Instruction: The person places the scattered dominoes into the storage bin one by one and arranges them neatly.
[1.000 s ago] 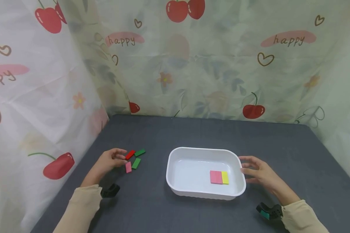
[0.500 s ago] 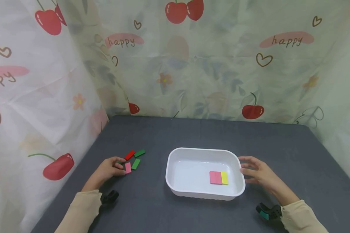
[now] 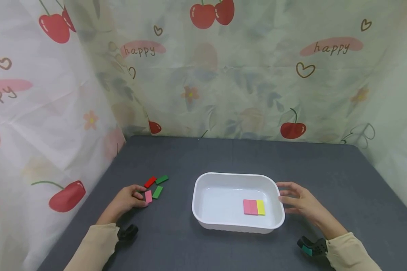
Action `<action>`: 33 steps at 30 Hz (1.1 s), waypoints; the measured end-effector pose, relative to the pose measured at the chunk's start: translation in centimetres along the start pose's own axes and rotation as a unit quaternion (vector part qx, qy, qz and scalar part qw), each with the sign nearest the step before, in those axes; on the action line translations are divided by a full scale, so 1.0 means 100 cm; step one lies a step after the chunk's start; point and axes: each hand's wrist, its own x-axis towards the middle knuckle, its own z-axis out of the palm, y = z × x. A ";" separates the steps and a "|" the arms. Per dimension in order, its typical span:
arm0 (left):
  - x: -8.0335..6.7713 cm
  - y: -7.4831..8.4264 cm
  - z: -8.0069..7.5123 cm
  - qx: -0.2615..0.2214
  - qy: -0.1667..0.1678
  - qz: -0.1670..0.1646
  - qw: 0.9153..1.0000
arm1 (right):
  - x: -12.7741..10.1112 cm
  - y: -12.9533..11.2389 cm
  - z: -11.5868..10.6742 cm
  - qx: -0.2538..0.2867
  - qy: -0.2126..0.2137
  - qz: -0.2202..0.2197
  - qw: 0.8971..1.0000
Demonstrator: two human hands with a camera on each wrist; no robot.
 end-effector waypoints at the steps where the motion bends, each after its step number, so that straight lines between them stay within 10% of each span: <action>1: 0.000 0.000 0.001 0.000 0.001 0.001 1.000 | 0.000 0.000 0.000 0.001 0.000 0.000 1.000; 33: -0.003 0.002 0.004 0.026 0.016 0.009 0.999 | 0.000 0.001 0.000 0.001 0.002 0.008 1.000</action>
